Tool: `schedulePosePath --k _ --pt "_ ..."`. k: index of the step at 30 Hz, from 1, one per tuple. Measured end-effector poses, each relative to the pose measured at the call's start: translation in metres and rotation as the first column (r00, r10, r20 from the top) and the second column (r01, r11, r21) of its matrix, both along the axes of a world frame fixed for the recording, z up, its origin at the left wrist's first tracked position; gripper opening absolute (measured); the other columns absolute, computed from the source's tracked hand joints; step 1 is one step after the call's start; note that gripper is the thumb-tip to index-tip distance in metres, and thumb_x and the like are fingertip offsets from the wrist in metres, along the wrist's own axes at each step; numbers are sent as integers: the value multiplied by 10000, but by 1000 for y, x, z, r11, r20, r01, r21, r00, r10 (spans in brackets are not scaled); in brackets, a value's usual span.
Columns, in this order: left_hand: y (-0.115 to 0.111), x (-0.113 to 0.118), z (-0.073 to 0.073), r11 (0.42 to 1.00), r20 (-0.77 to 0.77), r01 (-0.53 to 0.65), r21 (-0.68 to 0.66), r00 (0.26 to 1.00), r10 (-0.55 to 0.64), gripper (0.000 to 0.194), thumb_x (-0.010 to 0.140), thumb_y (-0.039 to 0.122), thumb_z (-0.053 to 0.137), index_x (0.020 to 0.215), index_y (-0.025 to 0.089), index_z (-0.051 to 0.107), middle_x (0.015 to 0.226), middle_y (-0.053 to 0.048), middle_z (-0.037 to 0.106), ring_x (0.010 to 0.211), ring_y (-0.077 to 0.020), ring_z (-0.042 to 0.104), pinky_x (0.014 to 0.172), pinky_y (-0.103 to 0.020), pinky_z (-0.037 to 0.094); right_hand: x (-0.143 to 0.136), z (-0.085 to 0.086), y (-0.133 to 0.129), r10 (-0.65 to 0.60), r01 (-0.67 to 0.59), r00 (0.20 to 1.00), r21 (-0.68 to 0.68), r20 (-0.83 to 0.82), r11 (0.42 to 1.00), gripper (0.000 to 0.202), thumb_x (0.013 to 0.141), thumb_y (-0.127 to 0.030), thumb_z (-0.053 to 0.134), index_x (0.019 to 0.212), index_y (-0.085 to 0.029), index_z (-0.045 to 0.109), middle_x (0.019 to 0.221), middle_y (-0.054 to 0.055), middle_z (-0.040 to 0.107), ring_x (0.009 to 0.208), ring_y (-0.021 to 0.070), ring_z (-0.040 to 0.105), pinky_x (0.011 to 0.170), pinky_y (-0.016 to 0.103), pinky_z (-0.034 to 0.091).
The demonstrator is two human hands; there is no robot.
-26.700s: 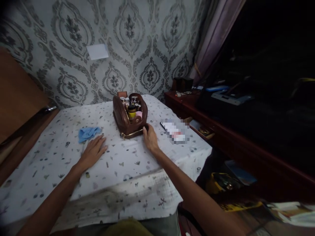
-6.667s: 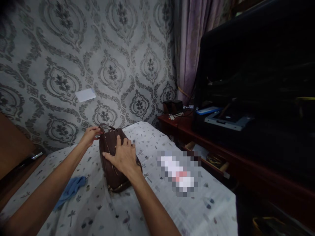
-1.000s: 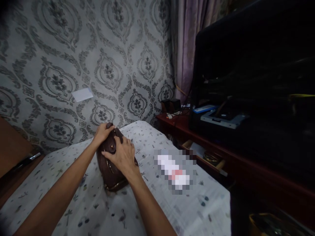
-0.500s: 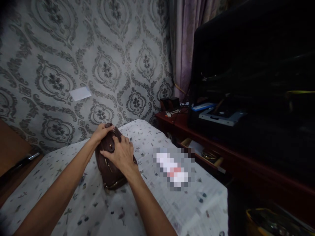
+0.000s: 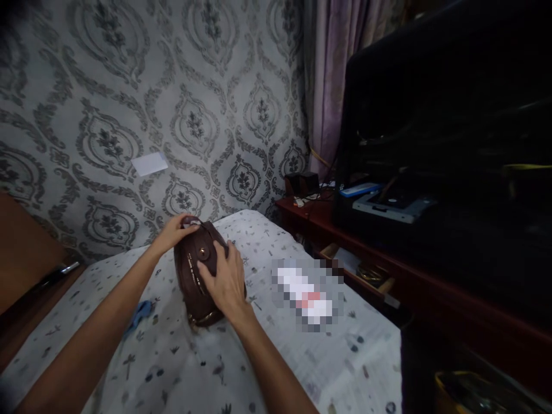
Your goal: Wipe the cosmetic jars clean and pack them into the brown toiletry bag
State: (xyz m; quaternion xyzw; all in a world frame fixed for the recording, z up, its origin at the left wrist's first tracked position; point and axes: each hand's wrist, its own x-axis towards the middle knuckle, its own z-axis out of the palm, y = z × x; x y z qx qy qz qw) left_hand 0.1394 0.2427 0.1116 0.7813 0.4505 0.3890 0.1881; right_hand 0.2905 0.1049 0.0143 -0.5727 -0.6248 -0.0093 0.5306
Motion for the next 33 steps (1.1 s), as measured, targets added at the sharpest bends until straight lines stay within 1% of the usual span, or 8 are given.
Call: schedulePosePath --k 2,5,9,12,20,28,32,33 --pt "-3 -12 2 997 -43 -49 60 998 52 382 659 469 727 917 190 687 967 -49 691 953 -246 610 819 -329 462 -2 -14 -1 0 4 999 96 -37 995 516 976 -429 517 1405 -143 525 1429 226 487 1335 347 480 1088 547 449" --pt "-9 -24 3 988 -104 -115 105 987 126 274 726 464 658 747 192 651 755 -12 637 810 -213 571 739 -306 418 -6 -26 -1 3 10 997 176 -73 984 481 1001 -392 470 1410 -141 509 1454 224 458 1360 335 450 1108 556 435" --pt "-12 -27 1 976 -150 -184 117 968 201 366 777 464 596 543 200 500 519 42 407 613 -150 424 615 -279 294 -7 -30 1 8 16 994 219 -105 976 446 997 -373 477 1396 -178 515 1449 203 458 1364 321 455 1115 567 430" --pt "-12 -24 -1 967 -150 -231 110 958 246 397 794 444 576 509 202 444 495 48 361 588 -138 387 593 -275 250 -8 -31 2 8 22 992 235 -125 972 430 992 -368 479 1382 -193 523 1440 192 466 1359 314 464 1116 570 429" --pt "-13 -21 -8 959 -103 -277 52 954 281 381 814 430 507 509 212 439 483 42 359 549 -146 403 558 -271 251 -10 -33 4 -10 40 993 256 -117 966 429 985 -364 478 1378 -197 525 1416 185 489 1335 311 480 1100 571 441" --pt "-16 -18 -16 967 -100 -247 67 962 253 319 847 404 495 606 201 541 525 31 460 585 -169 486 583 -268 341 -9 -34 5 -7 38 993 264 -119 964 436 979 -362 489 1375 -184 532 1392 183 509 1326 304 490 1092 548 456" --pt "-20 -10 -12 965 -112 -232 121 963 246 122 810 245 534 840 192 640 728 -15 625 749 -210 587 734 -315 436 -8 -35 5 0 34 991 254 -131 966 439 965 -361 513 1366 -185 542 1400 176 523 1317 297 505 1094 537 459" --pt "-22 -6 -11 966 -114 -220 133 965 235 175 784 201 545 924 197 651 814 -26 661 818 -217 605 788 -326 448 -8 -35 5 -2 36 991 255 -135 966 435 963 -358 514 1362 -187 546 1404 173 524 1317 295 506 1096 535 458"
